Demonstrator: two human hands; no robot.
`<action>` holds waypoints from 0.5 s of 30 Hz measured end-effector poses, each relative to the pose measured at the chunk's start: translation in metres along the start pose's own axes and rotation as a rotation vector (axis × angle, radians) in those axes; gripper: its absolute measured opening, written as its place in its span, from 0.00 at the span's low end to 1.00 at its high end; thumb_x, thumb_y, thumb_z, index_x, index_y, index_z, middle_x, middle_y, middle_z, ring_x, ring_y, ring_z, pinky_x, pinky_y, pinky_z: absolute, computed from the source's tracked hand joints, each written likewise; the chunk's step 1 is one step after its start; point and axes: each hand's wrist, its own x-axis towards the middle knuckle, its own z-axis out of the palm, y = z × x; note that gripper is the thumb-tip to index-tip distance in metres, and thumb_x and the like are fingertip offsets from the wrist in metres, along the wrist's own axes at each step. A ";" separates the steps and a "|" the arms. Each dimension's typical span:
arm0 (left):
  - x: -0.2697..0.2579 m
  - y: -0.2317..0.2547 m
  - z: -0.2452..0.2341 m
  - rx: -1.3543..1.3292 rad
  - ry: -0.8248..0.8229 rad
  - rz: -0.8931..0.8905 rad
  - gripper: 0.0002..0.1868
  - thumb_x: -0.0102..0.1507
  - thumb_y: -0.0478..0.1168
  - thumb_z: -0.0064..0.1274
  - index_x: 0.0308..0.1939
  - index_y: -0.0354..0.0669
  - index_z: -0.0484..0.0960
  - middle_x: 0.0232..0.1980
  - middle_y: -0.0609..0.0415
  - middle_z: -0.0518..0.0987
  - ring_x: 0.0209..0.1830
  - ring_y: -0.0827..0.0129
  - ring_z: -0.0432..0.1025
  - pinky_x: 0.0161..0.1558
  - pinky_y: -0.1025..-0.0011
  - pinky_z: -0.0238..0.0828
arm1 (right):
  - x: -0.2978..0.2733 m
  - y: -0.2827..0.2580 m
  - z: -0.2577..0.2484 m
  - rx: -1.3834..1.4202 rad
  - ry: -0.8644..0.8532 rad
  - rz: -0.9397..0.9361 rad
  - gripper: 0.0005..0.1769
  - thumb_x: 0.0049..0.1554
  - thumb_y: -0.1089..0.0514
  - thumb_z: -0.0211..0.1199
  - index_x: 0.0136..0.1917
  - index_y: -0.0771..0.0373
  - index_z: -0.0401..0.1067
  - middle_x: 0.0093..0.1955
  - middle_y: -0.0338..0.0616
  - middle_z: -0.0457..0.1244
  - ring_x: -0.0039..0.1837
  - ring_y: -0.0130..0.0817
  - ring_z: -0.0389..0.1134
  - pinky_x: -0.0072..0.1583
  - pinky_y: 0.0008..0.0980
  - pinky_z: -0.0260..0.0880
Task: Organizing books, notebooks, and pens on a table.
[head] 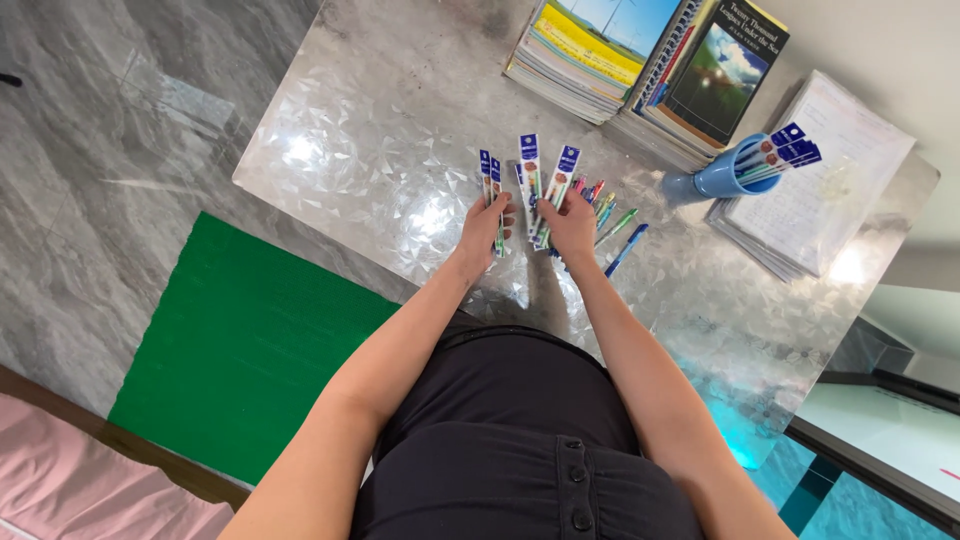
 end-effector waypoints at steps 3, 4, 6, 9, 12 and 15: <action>-0.016 0.017 0.018 -0.119 -0.129 0.092 0.12 0.70 0.46 0.54 0.52 0.44 0.79 0.39 0.62 0.79 0.33 0.79 0.69 0.34 0.75 0.68 | -0.012 -0.044 -0.004 0.252 -0.202 0.218 0.14 0.55 0.60 0.70 0.54 0.62 0.73 0.43 0.34 0.72 0.40 0.18 0.68 0.38 0.24 0.65; -0.017 0.020 0.020 -0.117 -0.133 0.091 0.12 0.70 0.46 0.54 0.52 0.44 0.79 0.39 0.62 0.79 0.33 0.79 0.69 0.34 0.75 0.68 | -0.013 -0.045 -0.005 0.252 -0.197 0.217 0.14 0.55 0.60 0.70 0.54 0.62 0.73 0.43 0.34 0.72 0.40 0.18 0.68 0.38 0.24 0.65; -0.021 0.025 0.023 -0.050 -0.131 0.109 0.13 0.67 0.47 0.57 0.51 0.46 0.80 0.38 0.64 0.79 0.32 0.82 0.67 0.32 0.77 0.63 | -0.015 -0.047 -0.008 0.284 -0.265 0.171 0.17 0.56 0.61 0.71 0.56 0.66 0.71 0.43 0.37 0.71 0.39 0.18 0.68 0.39 0.20 0.64; -0.011 0.025 0.019 0.055 -0.130 0.124 0.12 0.65 0.45 0.61 0.50 0.46 0.82 0.37 0.64 0.78 0.31 0.81 0.65 0.30 0.78 0.59 | -0.014 -0.051 -0.013 0.264 -0.250 0.182 0.17 0.56 0.60 0.71 0.56 0.65 0.70 0.43 0.37 0.71 0.38 0.18 0.66 0.38 0.21 0.62; -0.013 0.032 0.020 0.019 -0.087 0.100 0.13 0.66 0.48 0.59 0.47 0.45 0.82 0.36 0.60 0.79 0.29 0.79 0.68 0.28 0.77 0.58 | -0.013 -0.055 -0.016 0.333 -0.212 0.203 0.17 0.56 0.60 0.70 0.56 0.64 0.69 0.44 0.36 0.72 0.39 0.17 0.68 0.37 0.20 0.61; -0.019 0.042 0.023 -0.043 -0.093 0.079 0.16 0.68 0.51 0.58 0.49 0.42 0.83 0.40 0.62 0.80 0.30 0.81 0.67 0.29 0.78 0.61 | -0.018 -0.072 -0.020 0.383 -0.289 0.205 0.17 0.57 0.59 0.69 0.57 0.64 0.70 0.45 0.35 0.72 0.38 0.17 0.67 0.37 0.19 0.60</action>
